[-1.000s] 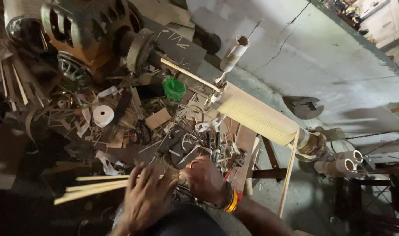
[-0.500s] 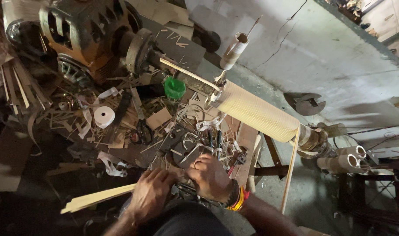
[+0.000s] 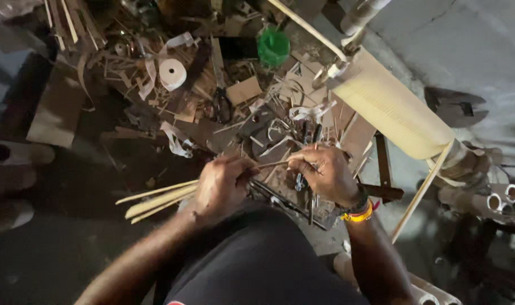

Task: The person gathers thin wooden sticks from a cluttered workbench, breaks them to size, and inserts them into the ends of a rotating cylindrical spool. They then attach a white paper strip to the spool and continue inserting sticks while the machine runs.

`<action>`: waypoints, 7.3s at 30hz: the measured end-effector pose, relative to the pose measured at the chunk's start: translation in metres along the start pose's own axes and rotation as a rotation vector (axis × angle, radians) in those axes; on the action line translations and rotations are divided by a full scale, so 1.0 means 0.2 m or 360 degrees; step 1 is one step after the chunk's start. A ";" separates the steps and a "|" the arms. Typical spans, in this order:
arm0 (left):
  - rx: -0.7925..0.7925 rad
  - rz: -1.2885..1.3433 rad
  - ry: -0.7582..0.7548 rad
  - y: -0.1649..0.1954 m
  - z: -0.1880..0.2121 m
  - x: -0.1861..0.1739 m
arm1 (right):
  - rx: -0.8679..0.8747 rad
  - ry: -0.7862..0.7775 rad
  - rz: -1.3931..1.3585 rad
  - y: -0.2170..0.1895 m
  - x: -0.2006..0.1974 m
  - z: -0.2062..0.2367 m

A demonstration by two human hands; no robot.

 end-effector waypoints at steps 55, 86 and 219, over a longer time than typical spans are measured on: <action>-0.0061 0.0287 0.0101 0.09 -0.09 0.07 | 0.0596 0.0904 -0.1849 0.17 0.33 0.11; -0.0293 0.0034 0.0122 -0.47 -0.29 -0.31 | 0.0267 0.0574 -0.1417 0.20 0.62 -0.47; 0.0382 -0.0202 -0.0374 0.17 -0.33 0.11 | 0.0387 0.0424 -0.0302 0.37 0.18 0.39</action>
Point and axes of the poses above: each hand's wrist, its own z-axis away from the middle knuckle, its own x-axis out of the palm, y = z × x, the point moved 6 cm from there along -z, towards the middle knuckle, and after that the axes turned 3 degrees about z, right-handed, at the moved point
